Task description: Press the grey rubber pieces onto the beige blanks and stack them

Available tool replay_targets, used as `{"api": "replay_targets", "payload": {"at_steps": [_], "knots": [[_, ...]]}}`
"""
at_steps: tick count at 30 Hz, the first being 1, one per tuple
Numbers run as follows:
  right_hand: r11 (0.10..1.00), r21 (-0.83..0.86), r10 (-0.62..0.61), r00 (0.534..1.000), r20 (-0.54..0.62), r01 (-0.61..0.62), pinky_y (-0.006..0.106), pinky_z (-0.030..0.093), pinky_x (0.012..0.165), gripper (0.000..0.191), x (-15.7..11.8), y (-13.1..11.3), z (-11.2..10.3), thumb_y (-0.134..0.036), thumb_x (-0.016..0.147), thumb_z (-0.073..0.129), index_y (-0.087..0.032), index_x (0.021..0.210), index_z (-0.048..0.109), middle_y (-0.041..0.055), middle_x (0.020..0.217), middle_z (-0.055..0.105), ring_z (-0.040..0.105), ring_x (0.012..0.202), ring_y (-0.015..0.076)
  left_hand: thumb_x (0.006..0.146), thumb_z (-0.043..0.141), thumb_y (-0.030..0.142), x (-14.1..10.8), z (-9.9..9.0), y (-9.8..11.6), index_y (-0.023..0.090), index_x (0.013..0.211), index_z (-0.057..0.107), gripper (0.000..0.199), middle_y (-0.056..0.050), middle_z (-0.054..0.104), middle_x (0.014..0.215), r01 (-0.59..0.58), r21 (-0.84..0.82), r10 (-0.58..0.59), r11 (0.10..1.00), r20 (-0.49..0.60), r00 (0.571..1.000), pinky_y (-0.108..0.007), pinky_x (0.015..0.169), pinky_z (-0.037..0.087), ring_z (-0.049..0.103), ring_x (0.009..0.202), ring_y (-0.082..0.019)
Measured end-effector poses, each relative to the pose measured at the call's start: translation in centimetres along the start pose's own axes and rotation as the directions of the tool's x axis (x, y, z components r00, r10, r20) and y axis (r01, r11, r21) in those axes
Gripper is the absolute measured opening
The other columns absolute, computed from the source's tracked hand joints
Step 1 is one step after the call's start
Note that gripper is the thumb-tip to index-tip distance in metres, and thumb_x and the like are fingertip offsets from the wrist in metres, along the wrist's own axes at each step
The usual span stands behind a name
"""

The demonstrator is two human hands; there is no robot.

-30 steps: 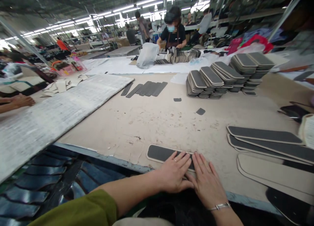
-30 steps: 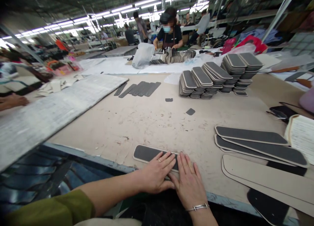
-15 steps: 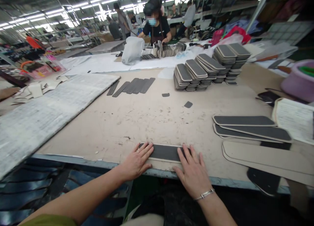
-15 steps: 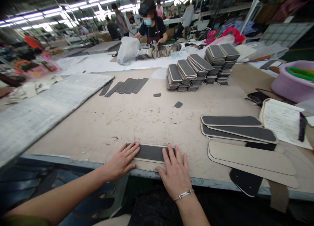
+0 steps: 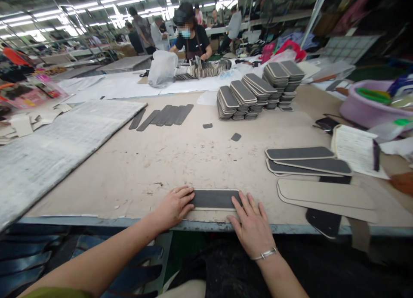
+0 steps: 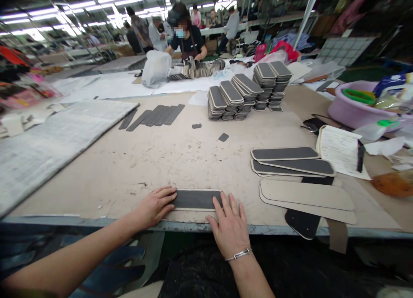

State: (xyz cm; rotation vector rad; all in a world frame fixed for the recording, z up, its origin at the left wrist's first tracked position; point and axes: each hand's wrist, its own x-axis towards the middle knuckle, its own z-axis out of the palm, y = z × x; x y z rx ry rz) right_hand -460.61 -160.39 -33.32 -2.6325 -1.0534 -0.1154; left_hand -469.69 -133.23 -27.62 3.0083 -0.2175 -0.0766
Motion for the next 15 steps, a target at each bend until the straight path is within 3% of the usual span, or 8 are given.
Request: {"api": "replay_targets", "payload": {"at_steps": [3,7,10,12,13,15], "knots": [[0.998,0.064,0.005,1.0,0.008,-0.006,0.055,0.026,0.105,0.05,0.0,0.3,0.0,-0.043,0.089,0.04,-0.024,0.135,0.039,0.005,0.146,0.03,0.026,0.134,0.0289,0.081,0.057,0.031,1.8,-1.0,0.3,0.015,0.102,0.06,0.027,-0.011,0.059,0.11,0.081,-0.044,-0.08,0.996,0.025,0.996,-0.036,0.09,0.043,0.054,0.102,-0.024],[0.958,0.274,0.115,0.99,-0.083,-0.089,0.048,0.031,0.107,0.055,0.2,1.1,0.0,-0.041,0.088,0.041,-0.012,0.136,0.037,0.0143,0.141,0.038,0.033,0.13,0.0243,0.065,0.07,0.031,4.0,-2.0,0.5,0.014,0.107,0.055,0.048,-0.01,0.06,0.1,0.194,-0.077,-0.18,0.978,0.156,0.971,-0.034,0.08,0.046,0.056,0.094,-0.025],[0.854,0.502,0.24,0.959,-0.148,-0.136,0.045,0.034,0.106,0.063,0.1,1.6,0.1,-0.038,0.084,0.049,-0.011,0.139,0.031,0.0168,0.138,0.04,0.036,0.129,0.0239,0.064,0.067,0.03,5.1,-3.1,1.2,0.017,0.086,0.061,0.026,-0.005,0.06,0.088,0.196,-0.161,-0.145,0.967,0.285,0.948,-0.029,0.071,0.044,0.057,0.084,-0.022],[0.708,0.683,0.354,0.927,-0.124,-0.18,0.046,0.035,0.105,0.071,0.0,1.9,0.0,-0.039,0.08,0.055,-0.013,0.14,0.027,0.0171,0.137,0.042,0.04,0.126,0.0245,0.068,0.062,0.031,5.5,-4.2,2.2,0.017,0.075,0.059,0.016,0.0,0.057,0.075,0.258,-0.337,-0.129,0.905,0.361,0.924,-0.025,0.063,0.04,0.055,0.073,-0.017],[0.588,0.785,0.416,0.905,-0.085,-0.197,0.046,0.037,0.103,0.076,0.0,2.0,-0.2,-0.041,0.078,0.058,-0.014,0.141,0.025,0.0175,0.136,0.043,0.043,0.124,0.0247,0.07,0.061,0.032,5.5,-4.7,2.9,0.016,0.073,0.058,0.016,0.002,0.055,0.071,0.306,-0.445,-0.123,0.842,0.394,0.911,-0.023,0.06,0.039,0.053,0.068,-0.015],[0.266,0.949,0.479,0.878,0.02,-0.167,0.044,0.044,0.096,0.085,0.0,2.1,-0.9,-0.045,0.073,0.063,-0.018,0.142,0.021,0.0174,0.133,0.046,0.051,0.116,0.0243,0.07,0.062,0.035,5.4,-5.6,4.6,0.016,0.076,0.056,0.021,0.004,0.053,0.067,0.395,-0.627,-0.102,0.671,0.45,0.887,-0.021,0.056,0.037,0.051,0.064,-0.012]]}}
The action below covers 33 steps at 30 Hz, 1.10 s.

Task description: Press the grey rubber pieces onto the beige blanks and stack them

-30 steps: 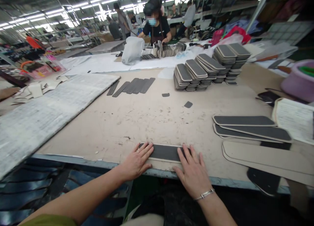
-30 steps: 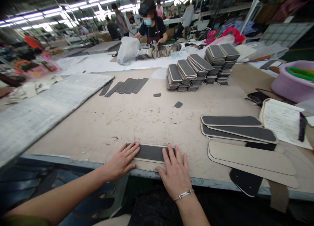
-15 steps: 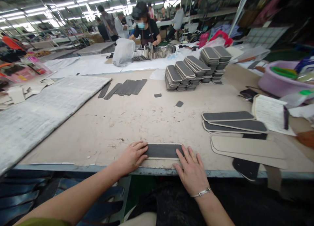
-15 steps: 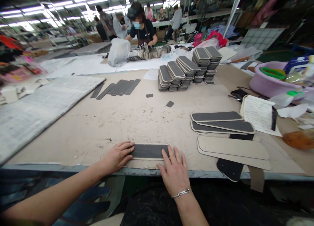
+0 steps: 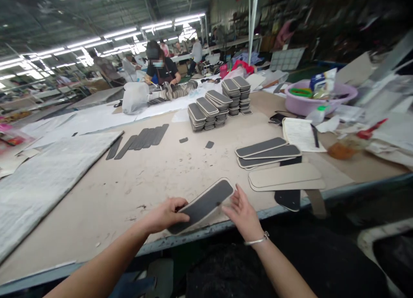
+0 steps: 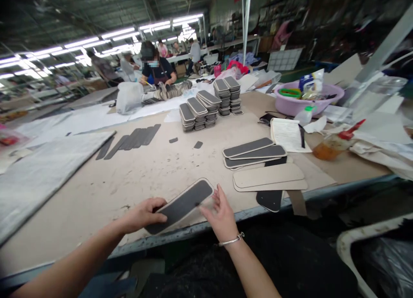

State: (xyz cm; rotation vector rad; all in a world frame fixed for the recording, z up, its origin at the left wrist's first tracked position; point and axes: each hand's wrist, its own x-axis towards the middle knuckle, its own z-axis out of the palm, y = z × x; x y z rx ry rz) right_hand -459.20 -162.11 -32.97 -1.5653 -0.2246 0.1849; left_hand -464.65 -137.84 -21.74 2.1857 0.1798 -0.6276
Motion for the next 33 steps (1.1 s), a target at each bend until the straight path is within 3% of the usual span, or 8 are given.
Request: {"api": "replay_targets", "payload": {"at_steps": [2,5,12,19,24,27,30,33], "knots": [[0.948,0.305,0.068,0.995,0.075,-0.088,0.041,0.05,0.087,0.079,-0.1,-1.0,-0.3,-0.046,0.069,0.067,-0.02,0.136,0.033,0.015,0.123,0.056,0.059,0.104,0.0232,0.069,0.064,0.037,-0.4,1.2,1.4,0.015,0.081,0.056,0.026,0.003,0.055,0.069,0.028,-0.201,-0.016,0.979,0.063,0.998,-0.02,0.055,0.038,0.052,0.063,-0.012],[0.844,0.516,0.091,0.988,0.124,-0.143,0.038,0.051,0.082,0.047,-0.6,-2.5,-0.9,-0.04,0.065,0.074,-0.017,0.104,0.061,0.008,0.098,0.068,0.064,0.088,0.0208,0.068,0.068,0.038,-0.4,3.7,2.9,0.014,0.09,0.055,0.035,0.001,0.06,0.075,0.065,-0.357,-0.015,0.932,0.142,0.99,-0.021,0.056,0.04,0.055,0.065,-0.013],[0.817,0.565,0.217,0.969,-0.121,-0.112,0.035,0.053,0.073,0.03,-1.7,-3.4,-3.5,-0.036,0.063,0.076,-0.014,0.083,0.07,0.0062,0.083,0.071,0.064,0.075,0.0195,0.075,0.065,0.043,0.4,8.9,5.0,0.015,0.097,0.055,0.037,-0.003,0.062,0.085,0.01,-0.446,0.079,0.895,0.18,0.981,-0.022,0.062,0.042,0.056,0.072,-0.015],[0.668,0.742,0.329,0.917,-0.225,-0.058,0.036,0.053,0.071,0.036,-1.7,-3.3,-5.2,-0.041,0.062,0.075,-0.014,0.086,0.07,0.0057,0.079,0.07,0.064,0.073,0.0209,0.076,0.062,0.047,0.6,10.9,7.0,0.016,0.085,0.05,0.035,0.002,0.054,0.07,0.063,-0.432,0.01,0.9,0.165,0.986,-0.019,0.051,0.036,0.049,0.057,-0.01],[0.724,0.689,0.331,0.861,-0.386,0.031,0.024,0.047,0.057,0.031,-0.7,-2.6,-8.1,-0.04,0.059,0.076,-0.016,0.076,0.069,-0.0004,0.067,0.066,0.058,0.063,0.0134,0.077,0.061,0.046,1.1,10.2,7.2,0.016,0.08,0.051,0.032,0.003,0.053,0.068,0.019,-0.311,0.037,0.95,0.173,0.984,-0.019,0.052,0.035,0.048,0.059,-0.009],[0.622,0.779,0.438,0.791,-0.427,0.076,0.018,0.041,0.047,0.032,0.0,-2.0,-10.7,-0.043,0.058,0.076,-0.016,0.07,0.065,-0.0035,0.059,0.06,0.052,0.053,0.008,0.077,0.062,0.045,2.7,8.2,7.8,0.016,0.083,0.055,0.03,0.002,0.057,0.072,-0.016,-0.261,0.064,0.965,0.177,0.982,-0.02,0.057,0.039,0.052,0.063,-0.011],[0.545,0.831,0.505,0.746,-0.434,0.115,0.015,0.043,0.05,0.036,0.5,-1.7,-12.1,-0.043,0.054,0.077,-0.018,0.077,0.064,-0.004,0.064,0.06,0.053,0.055,0.0059,0.073,0.066,0.046,6.5,5.3,9.7,0.016,0.081,0.055,0.033,0.002,0.058,0.071,-0.089,-0.248,0.11,0.965,0.074,0.991,-0.02,0.056,0.039,0.053,0.061,-0.01],[0.579,0.813,0.475,0.788,-0.392,0.055,0.015,0.042,0.05,0.037,0.3,-1.4,-11.3,-0.04,0.053,0.079,-0.017,0.077,0.064,-0.0036,0.062,0.058,0.051,0.055,0.0056,0.068,0.068,0.051,11.9,2.8,12.9,0.015,0.082,0.056,0.04,0.0,0.061,0.069,-0.19,-0.201,0.198,0.961,0.019,0.98,-0.021,0.053,0.041,0.055,0.057,-0.011]]}}
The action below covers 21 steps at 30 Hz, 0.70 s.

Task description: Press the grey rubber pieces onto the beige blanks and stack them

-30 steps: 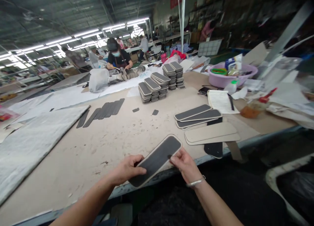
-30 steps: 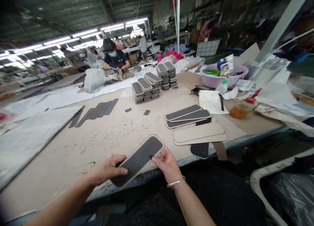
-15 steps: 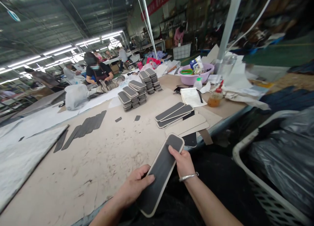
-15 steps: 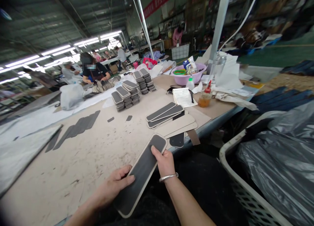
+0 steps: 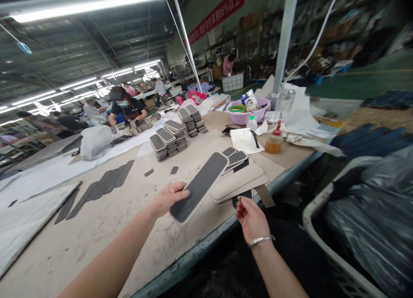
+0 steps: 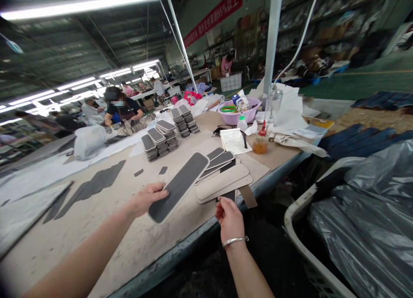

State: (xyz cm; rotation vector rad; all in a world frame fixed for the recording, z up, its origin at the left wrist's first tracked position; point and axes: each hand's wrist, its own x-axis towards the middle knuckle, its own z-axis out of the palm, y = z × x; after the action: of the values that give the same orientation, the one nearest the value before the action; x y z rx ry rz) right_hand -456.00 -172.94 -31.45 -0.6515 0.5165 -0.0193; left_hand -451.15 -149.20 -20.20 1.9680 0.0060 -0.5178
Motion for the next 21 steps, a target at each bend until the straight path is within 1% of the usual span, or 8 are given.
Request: {"api": "replay_targets", "payload": {"at_steps": [2,5,8,10,12,15,18,21], "knots": [[0.993,-0.12,0.019,0.994,0.109,-0.006,0.016,0.04,0.05,0.035,-0.7,1.2,0.3,-0.041,0.057,0.077,-0.015,0.076,0.064,-0.0031,0.059,0.057,0.049,0.053,0.0058,0.068,0.064,0.056,4.3,-0.7,1.8,0.013,0.092,0.058,0.049,-0.004,0.065,0.075,-0.071,0.122,0.068,0.99,0.032,0.997,-0.025,0.056,0.046,0.059,0.061,-0.015],[0.952,-0.307,0.07,0.962,0.264,0.015,0.018,0.04,0.052,0.034,-1.7,3.1,0.8,-0.045,0.064,0.072,-0.015,0.077,0.062,-0.0019,0.06,0.057,0.049,0.053,0.0067,0.07,0.058,0.059,10.5,-0.6,4.0,0.011,0.102,0.06,0.057,-0.009,0.068,0.084,-0.137,0.311,0.115,0.94,0.088,0.989,-0.029,0.062,0.05,0.064,0.069,-0.02],[0.925,-0.381,0.117,0.945,0.305,0.009,0.02,0.04,0.052,0.035,-1.7,4.0,1.0,-0.046,0.064,0.071,-0.015,0.077,0.061,-0.001,0.06,0.057,0.049,0.053,0.0083,0.073,0.057,0.052,15.2,0.4,5.1,0.011,0.108,0.061,0.054,-0.011,0.068,0.094,-0.157,0.424,0.138,0.892,0.076,0.988,-0.032,0.071,0.05,0.064,0.081,-0.024],[0.906,-0.42,0.097,0.946,0.311,0.045,0.022,0.041,0.052,0.034,-1.5,4.1,0.9,-0.046,0.065,0.069,-0.015,0.078,0.061,-0.0007,0.061,0.057,0.05,0.055,0.0097,0.074,0.059,0.048,16.9,1.5,5.3,0.009,0.114,0.058,0.056,-0.013,0.066,0.101,-0.172,0.528,0.188,0.832,0.023,0.982,-0.036,0.082,0.048,0.061,0.094,-0.027],[0.865,-0.481,0.03,0.943,0.33,0.141,0.023,0.043,0.055,0.031,-1.3,4.1,0.7,-0.045,0.069,0.065,-0.016,0.08,0.061,0.0001,0.063,0.058,0.052,0.059,0.0116,0.075,0.059,0.044,17.0,3.1,4.9,0.008,0.12,0.054,0.057,-0.016,0.06,0.112,-0.199,0.628,0.259,0.752,-0.004,0.966,-0.038,0.094,0.04,0.054,0.108,-0.029],[0.773,-0.566,-0.049,0.915,0.4,0.288,0.024,0.045,0.061,0.025,-1.3,4.2,0.2,-0.041,0.077,0.058,-0.018,0.085,0.061,0.0014,0.07,0.06,0.055,0.065,0.0132,0.075,0.061,0.046,14.9,6.3,3.4,0.014,0.121,0.054,0.057,-0.013,0.056,0.12,-0.296,0.725,0.316,0.622,0.113,0.942,-0.034,0.102,0.033,0.048,0.116,-0.027],[0.696,-0.616,-0.053,0.882,0.469,0.369,0.024,0.046,0.064,0.022,-1.5,4.3,-0.1,-0.037,0.08,0.054,-0.018,0.087,0.061,0.0018,0.074,0.062,0.057,0.068,0.0138,0.064,0.07,0.047,12.3,9.3,1.6,0.017,0.119,0.054,0.065,-0.011,0.056,0.117,-0.372,0.791,0.267,0.486,0.27,0.925,-0.034,0.101,0.035,0.049,0.113,-0.027],[0.622,-0.651,-0.044,0.849,0.526,0.435,0.024,0.047,0.066,0.022,-1.9,4.5,-0.1,-0.037,0.081,0.052,-0.018,0.087,0.062,0.0024,0.076,0.064,0.059,0.07,0.0146,0.06,0.072,0.048,11.2,10.9,0.5,0.013,0.118,0.052,0.07,-0.016,0.053,0.115,-0.315,0.86,0.207,0.4,0.25,0.946,-0.041,0.096,0.038,0.049,0.109,-0.031]]}}
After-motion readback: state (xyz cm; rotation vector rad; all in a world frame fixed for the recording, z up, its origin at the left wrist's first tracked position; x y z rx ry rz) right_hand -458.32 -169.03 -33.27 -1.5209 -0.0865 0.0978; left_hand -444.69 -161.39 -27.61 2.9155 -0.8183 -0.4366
